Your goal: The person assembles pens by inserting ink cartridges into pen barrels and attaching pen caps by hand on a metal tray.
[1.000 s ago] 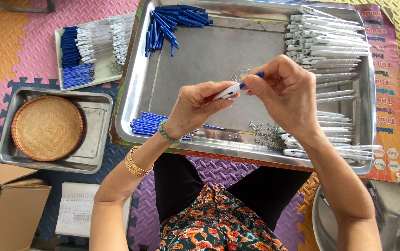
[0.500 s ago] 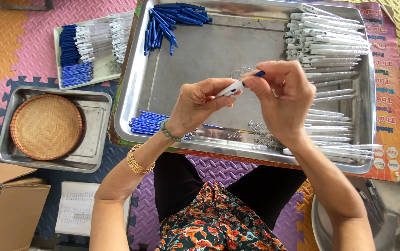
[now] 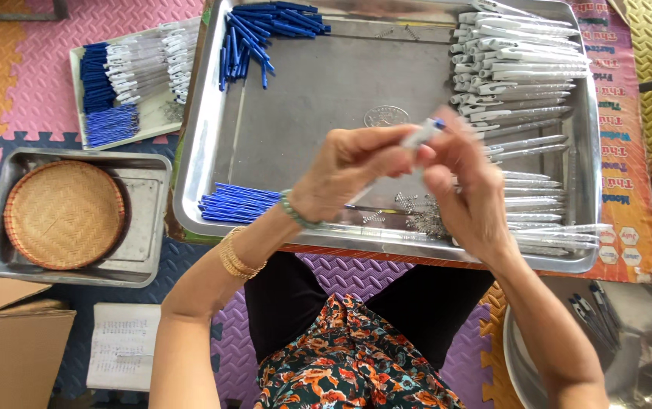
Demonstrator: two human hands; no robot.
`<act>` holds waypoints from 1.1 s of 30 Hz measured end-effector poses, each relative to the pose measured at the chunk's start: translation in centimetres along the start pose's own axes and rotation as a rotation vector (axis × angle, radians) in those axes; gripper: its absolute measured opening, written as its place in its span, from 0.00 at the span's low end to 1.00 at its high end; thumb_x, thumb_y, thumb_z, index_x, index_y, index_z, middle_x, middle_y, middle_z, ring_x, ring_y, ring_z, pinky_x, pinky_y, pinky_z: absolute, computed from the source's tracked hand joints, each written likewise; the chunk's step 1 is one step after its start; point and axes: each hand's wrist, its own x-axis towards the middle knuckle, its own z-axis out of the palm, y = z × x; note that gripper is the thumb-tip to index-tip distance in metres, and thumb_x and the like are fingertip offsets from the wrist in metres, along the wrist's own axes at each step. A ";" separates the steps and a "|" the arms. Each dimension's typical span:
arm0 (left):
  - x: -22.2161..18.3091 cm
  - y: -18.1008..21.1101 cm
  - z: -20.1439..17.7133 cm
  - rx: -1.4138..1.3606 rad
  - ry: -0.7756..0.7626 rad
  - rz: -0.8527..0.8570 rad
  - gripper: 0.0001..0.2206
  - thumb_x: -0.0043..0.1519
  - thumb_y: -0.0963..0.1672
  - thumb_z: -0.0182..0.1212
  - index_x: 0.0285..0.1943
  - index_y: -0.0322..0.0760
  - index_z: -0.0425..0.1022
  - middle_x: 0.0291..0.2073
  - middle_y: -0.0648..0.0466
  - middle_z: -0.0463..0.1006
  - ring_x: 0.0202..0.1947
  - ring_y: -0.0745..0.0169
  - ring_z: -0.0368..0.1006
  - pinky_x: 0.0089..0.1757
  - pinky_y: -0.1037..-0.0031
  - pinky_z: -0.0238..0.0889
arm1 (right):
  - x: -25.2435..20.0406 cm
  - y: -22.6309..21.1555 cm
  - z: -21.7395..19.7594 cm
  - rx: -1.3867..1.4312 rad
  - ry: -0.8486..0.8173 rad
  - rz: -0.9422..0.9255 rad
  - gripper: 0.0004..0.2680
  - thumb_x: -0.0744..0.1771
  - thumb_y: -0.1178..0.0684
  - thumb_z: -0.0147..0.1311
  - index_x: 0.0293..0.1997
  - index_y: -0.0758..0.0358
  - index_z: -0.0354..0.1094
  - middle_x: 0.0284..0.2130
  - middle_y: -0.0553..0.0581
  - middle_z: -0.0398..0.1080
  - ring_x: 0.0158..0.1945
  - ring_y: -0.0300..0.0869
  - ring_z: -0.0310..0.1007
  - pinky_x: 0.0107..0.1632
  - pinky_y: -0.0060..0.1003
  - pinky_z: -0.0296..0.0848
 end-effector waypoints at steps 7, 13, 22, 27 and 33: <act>1.2 -3.1 8.7 -0.249 -0.116 -0.064 0.14 0.78 0.46 0.67 0.71 0.39 0.81 0.53 0.47 0.89 0.50 0.68 0.82 0.54 0.69 0.79 | -13.3 6.1 -2.0 -0.249 -0.041 0.197 0.07 0.70 0.52 0.67 0.42 0.62 0.72 0.28 0.60 0.73 0.39 0.67 0.79 0.38 0.51 0.75; 3.4 -1.6 1.2 0.074 -0.324 0.239 0.15 0.77 0.39 0.68 0.69 0.53 0.82 0.82 0.56 0.69 0.80 0.58 0.73 0.77 0.58 0.80 | -24.8 7.7 -14.2 -0.537 0.778 0.312 0.07 0.81 0.63 0.62 0.48 0.70 0.75 0.47 0.64 0.78 0.51 0.52 0.78 0.64 0.50 0.76; 4.1 -1.5 -28.7 1.837 0.037 0.035 0.22 0.66 0.38 0.71 0.71 0.35 0.81 0.53 0.37 0.77 0.50 0.38 0.78 0.56 0.51 0.71 | -65.5 23.9 -16.0 -0.756 0.185 1.835 0.25 0.75 0.31 0.51 0.30 0.59 0.86 0.29 0.60 0.86 0.39 0.53 0.86 0.49 0.49 0.77; 5.1 -3.2 -30.5 2.012 -0.011 0.014 0.13 0.68 0.42 0.73 0.61 0.52 0.86 0.46 0.49 0.80 0.47 0.40 0.76 0.33 0.53 0.81 | -61.8 22.9 -20.2 -1.243 0.352 0.984 0.20 0.80 0.46 0.60 0.68 0.83 0.66 0.51 0.83 0.73 0.53 0.78 0.72 0.57 0.67 0.66; 5.3 -3.5 -30.8 2.198 -0.106 0.243 0.04 0.67 0.48 0.77 0.47 0.55 0.87 0.40 0.55 0.78 0.42 0.51 0.78 0.37 0.66 0.78 | -23.8 10.7 -20.3 -0.834 0.437 0.157 0.08 0.83 0.78 0.54 0.74 0.94 0.72 0.64 0.86 0.76 0.66 0.71 0.76 0.69 0.58 0.74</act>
